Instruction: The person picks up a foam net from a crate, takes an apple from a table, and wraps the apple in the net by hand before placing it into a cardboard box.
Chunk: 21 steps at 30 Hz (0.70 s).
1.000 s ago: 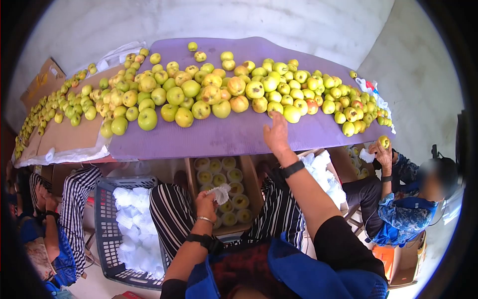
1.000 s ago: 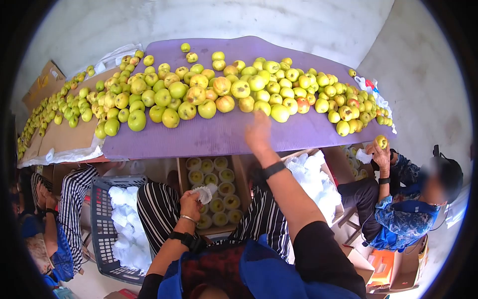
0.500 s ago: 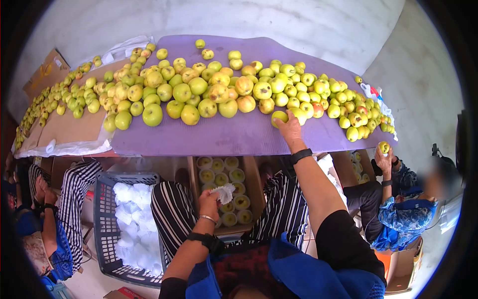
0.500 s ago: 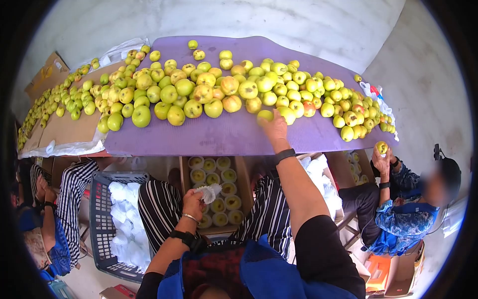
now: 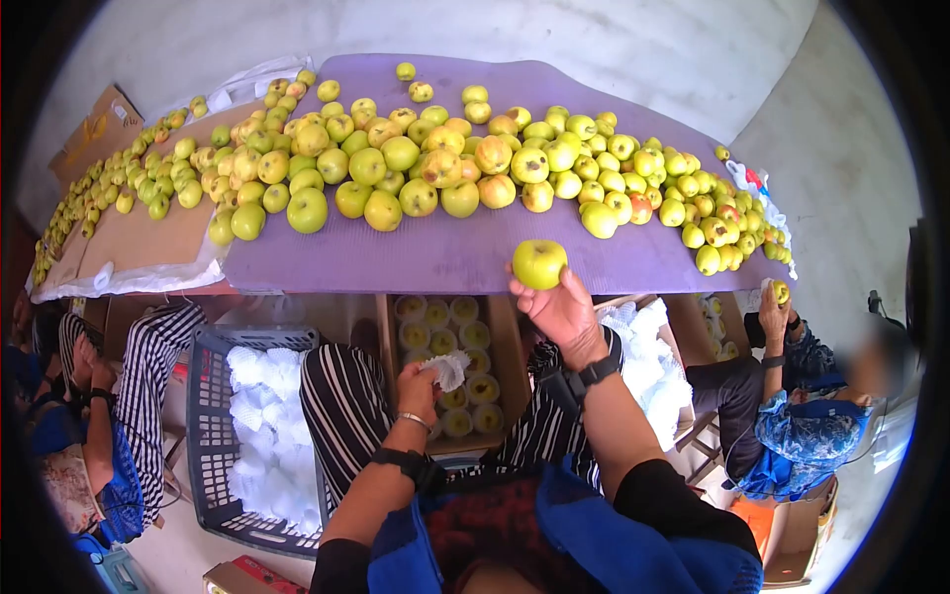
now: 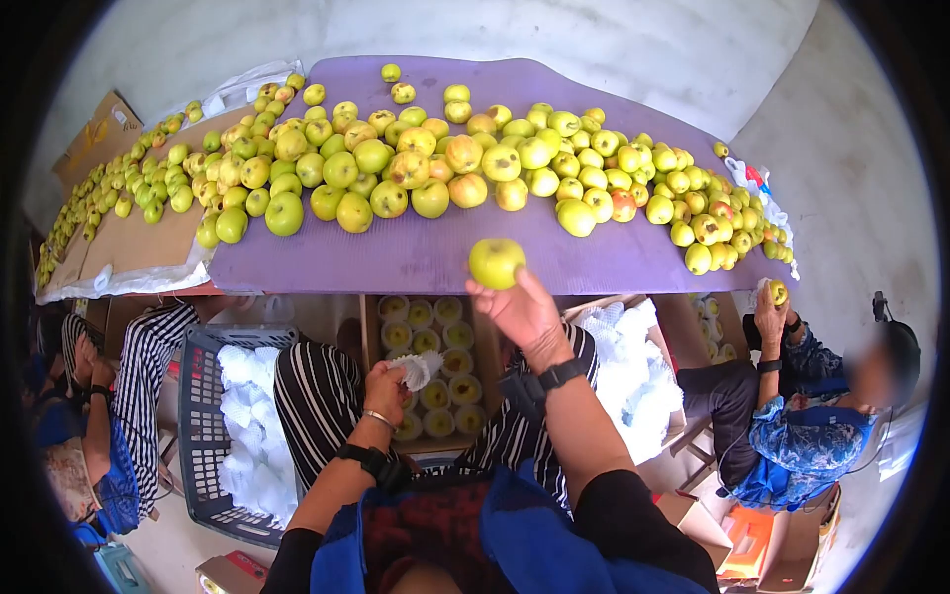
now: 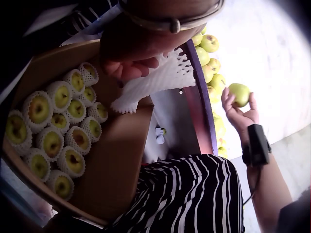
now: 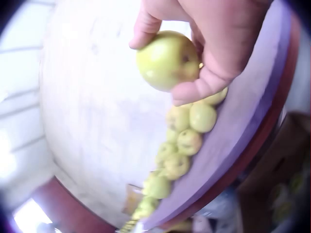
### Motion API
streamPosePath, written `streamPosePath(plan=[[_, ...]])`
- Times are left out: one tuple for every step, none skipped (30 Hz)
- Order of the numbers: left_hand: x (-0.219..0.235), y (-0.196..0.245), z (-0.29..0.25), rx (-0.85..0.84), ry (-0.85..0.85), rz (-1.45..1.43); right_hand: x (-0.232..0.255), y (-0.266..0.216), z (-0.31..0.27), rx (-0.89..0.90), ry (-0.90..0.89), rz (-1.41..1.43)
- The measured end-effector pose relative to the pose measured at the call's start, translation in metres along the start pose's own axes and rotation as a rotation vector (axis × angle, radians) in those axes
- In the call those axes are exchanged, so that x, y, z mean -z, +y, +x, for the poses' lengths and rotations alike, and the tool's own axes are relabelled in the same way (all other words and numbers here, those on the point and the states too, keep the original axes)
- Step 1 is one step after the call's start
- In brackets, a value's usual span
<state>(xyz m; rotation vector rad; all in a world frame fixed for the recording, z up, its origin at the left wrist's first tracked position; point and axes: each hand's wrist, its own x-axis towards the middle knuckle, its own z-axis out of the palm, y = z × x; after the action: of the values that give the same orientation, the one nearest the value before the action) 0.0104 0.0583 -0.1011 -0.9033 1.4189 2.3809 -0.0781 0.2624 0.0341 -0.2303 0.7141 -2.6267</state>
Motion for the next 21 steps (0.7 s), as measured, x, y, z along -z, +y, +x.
streamPosePath(plan=[[0.000,0.001,0.000,0.007,-0.009,0.023,-0.004,0.010,-0.008,-0.057,-0.105,0.148],[-0.001,0.001,-0.001,0.013,-0.003,0.024,-0.001,0.020,-0.014,-0.100,-0.179,0.231],[-0.001,0.001,-0.002,0.011,-0.004,0.020,-0.004,0.025,-0.018,-0.104,-0.174,0.238],[-0.002,0.002,-0.004,0.008,-0.003,0.016,-0.011,0.030,-0.022,-0.104,-0.225,0.150],[-0.002,0.002,-0.004,0.012,0.007,0.018,-0.014,0.035,-0.025,-0.105,-0.276,0.065],[-0.002,0.002,-0.005,0.002,0.002,0.024,-0.013,0.041,-0.026,-0.089,-0.277,-0.019],[-0.002,0.002,-0.005,-0.009,-0.001,0.030,-0.009,0.046,-0.027,-0.096,-0.277,-0.007],[-0.001,0.002,-0.006,-0.016,0.007,0.037,-0.003,0.050,-0.028,-0.118,-0.217,-0.026],[0.000,0.002,-0.006,-0.016,0.020,0.039,0.002,0.054,-0.029,-0.142,-0.158,-0.046],[0.000,0.002,-0.005,-0.025,0.038,0.020,0.005,0.055,-0.029,-0.198,-0.134,-0.017],[0.000,0.002,-0.006,-0.032,0.054,0.002,0.006,0.058,-0.029,-0.205,-0.134,-0.008],[0.001,0.002,-0.006,-0.034,0.049,-0.009,0.006,0.060,-0.030,-0.199,-0.068,-0.159],[0.002,0.001,-0.006,-0.031,0.056,-0.006,0.007,0.062,-0.031,-0.190,0.000,-0.311],[0.002,0.000,-0.005,-0.033,0.064,-0.007,0.002,0.064,-0.032,-0.199,0.065,-0.424],[0.002,-0.001,-0.004,-0.036,0.069,-0.007,0.009,0.069,-0.032,-0.199,0.068,-0.418],[0.003,-0.001,-0.004,-0.033,0.071,-0.004,0.015,0.074,-0.029,-0.099,0.075,-0.672],[0.003,-0.001,-0.004,-0.028,0.073,-0.002,0.021,0.077,-0.029,0.004,0.083,-0.925],[0.003,-0.001,-0.004,-0.022,0.073,-0.001,0.025,0.079,-0.029,0.004,0.086,-0.922],[0.002,-0.002,-0.004,-0.021,0.073,0.002,0.022,0.080,-0.030,0.016,0.088,-0.969],[0.002,-0.002,-0.004,-0.023,0.077,0.004,0.021,0.080,-0.030,0.029,0.089,-1.016],[0.002,-0.001,-0.003,-0.026,0.082,0.004,0.021,0.080,-0.030,0.030,0.091,-1.015]])
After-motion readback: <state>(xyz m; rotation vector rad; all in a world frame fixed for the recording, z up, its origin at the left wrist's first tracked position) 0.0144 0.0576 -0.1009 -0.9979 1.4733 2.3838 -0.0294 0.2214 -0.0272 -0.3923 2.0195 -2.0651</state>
